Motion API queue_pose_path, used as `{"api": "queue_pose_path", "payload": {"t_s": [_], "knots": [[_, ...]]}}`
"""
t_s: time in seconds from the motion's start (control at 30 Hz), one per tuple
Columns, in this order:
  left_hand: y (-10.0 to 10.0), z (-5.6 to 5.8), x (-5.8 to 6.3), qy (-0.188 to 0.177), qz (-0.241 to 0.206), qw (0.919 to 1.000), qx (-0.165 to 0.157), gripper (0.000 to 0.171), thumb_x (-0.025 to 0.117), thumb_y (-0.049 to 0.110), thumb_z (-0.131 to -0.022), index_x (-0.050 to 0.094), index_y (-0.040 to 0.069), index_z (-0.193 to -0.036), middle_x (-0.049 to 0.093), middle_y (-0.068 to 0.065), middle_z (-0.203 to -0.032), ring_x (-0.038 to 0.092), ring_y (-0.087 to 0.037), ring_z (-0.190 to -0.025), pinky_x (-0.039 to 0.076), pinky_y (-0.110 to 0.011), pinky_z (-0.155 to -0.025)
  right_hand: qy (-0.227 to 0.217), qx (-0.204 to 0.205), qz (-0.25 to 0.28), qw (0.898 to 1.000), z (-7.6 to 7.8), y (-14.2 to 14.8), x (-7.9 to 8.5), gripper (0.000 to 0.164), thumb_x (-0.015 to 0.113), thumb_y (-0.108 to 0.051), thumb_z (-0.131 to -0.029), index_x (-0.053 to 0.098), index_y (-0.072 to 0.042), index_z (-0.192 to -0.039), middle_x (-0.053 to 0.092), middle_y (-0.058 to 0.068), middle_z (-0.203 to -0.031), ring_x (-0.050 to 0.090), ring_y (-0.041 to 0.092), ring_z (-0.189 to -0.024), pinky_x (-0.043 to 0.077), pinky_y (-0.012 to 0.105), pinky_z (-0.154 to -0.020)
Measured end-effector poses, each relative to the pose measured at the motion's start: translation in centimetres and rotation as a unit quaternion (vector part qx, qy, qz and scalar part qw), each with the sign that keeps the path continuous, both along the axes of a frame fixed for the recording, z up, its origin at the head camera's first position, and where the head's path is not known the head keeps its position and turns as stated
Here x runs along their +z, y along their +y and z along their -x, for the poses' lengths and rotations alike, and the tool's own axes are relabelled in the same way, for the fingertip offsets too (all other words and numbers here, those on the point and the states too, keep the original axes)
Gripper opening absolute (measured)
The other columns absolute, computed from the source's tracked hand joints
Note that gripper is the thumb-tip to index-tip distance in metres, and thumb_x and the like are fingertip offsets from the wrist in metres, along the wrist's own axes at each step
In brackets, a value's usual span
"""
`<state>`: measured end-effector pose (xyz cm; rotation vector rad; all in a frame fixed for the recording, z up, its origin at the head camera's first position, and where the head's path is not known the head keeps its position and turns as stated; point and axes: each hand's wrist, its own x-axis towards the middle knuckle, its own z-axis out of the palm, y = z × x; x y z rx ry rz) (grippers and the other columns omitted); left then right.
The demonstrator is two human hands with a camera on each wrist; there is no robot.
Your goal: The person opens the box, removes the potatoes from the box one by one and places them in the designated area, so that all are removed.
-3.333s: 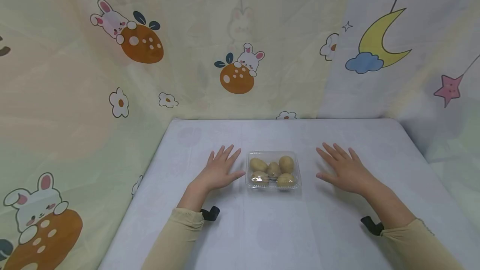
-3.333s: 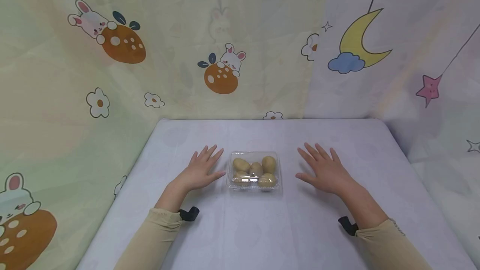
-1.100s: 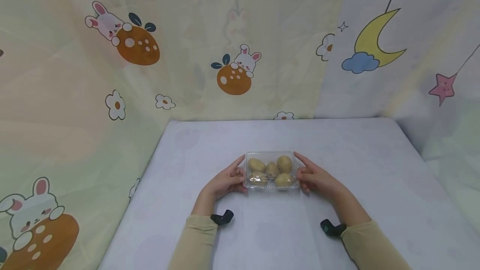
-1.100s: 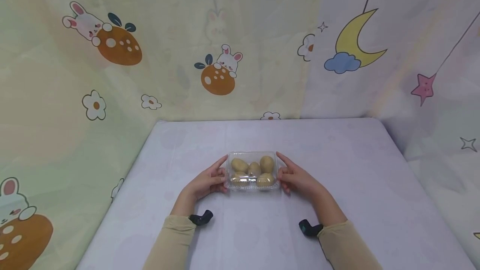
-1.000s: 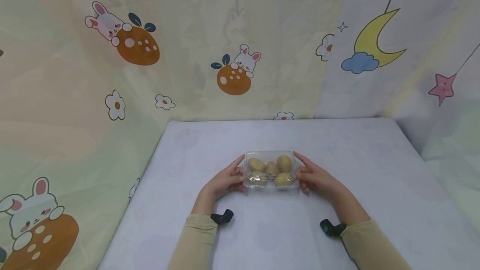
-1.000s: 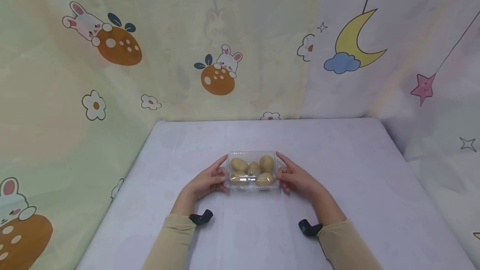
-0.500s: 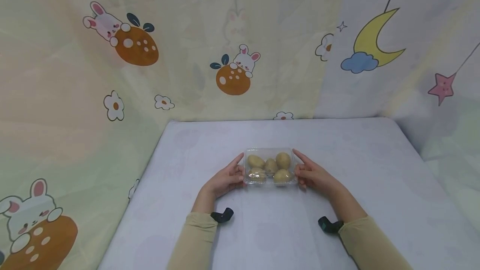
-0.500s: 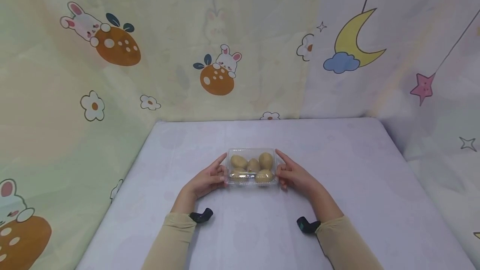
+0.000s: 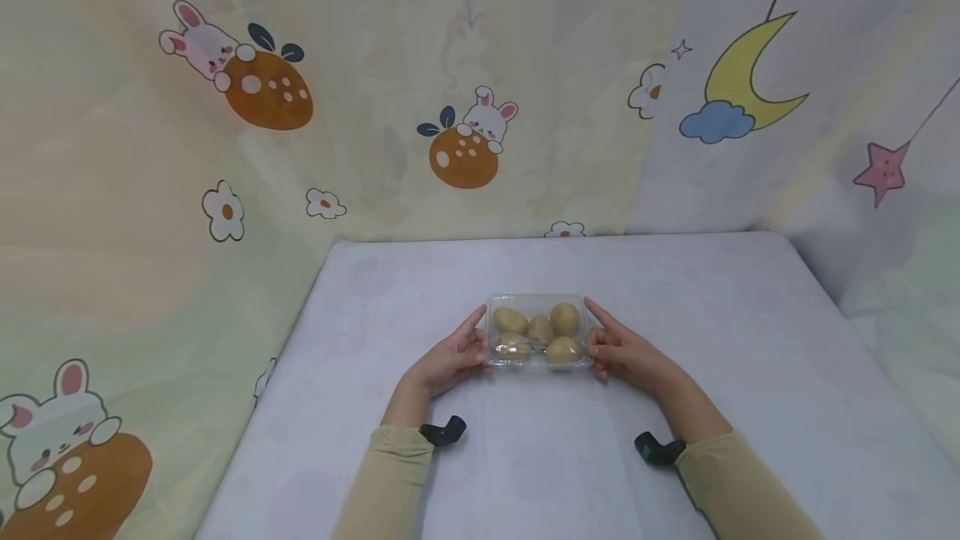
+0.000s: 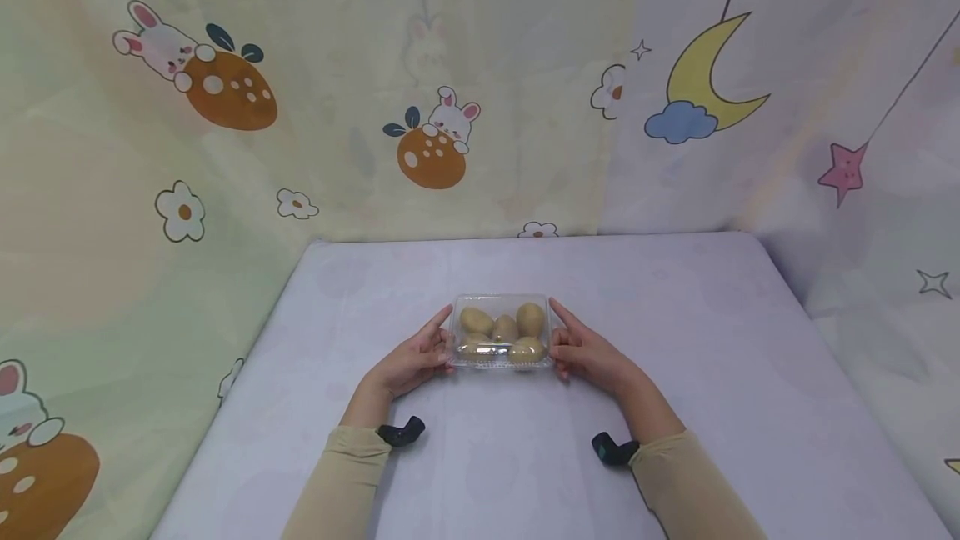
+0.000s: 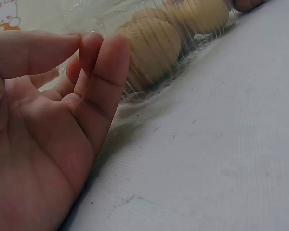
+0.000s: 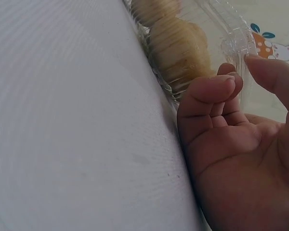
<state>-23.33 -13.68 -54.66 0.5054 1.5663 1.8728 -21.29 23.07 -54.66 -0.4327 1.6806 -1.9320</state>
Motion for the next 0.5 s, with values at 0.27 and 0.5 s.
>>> {"api": "queue_pose_path", "payload": {"t_s": [0.27,0.5], "knots": [[0.10,0.04,-0.06,-0.002,-0.012,0.9999,0.002,0.092,0.050,-0.008,-0.092,0.004,0.034,-0.159,0.040,0.001,-0.113,0.054,-0.008,-0.088,0.055,-0.029,-0.084,0.021,0.020,0.024,0.999,0.16,0.06,-0.28,0.086,0.051,-0.003,-0.100,-0.007,-0.028,-0.159,0.053,-0.006,-0.090,0.053,0.007,-0.072,0.053,0.023,-0.064],[0.51,0.16,-0.27,-0.047,0.005,0.9976,0.050,0.067,0.044,0.012,-0.102,0.016,0.038,-0.157,0.045,0.000,-0.105,0.056,-0.012,-0.081,0.056,-0.031,-0.080,0.016,0.011,0.016,1.000,0.11,0.05,-0.30,0.086,0.052,-0.005,-0.100,-0.005,-0.032,-0.159,0.054,-0.006,-0.091,0.053,0.008,-0.072,0.053,0.024,-0.064]]}}
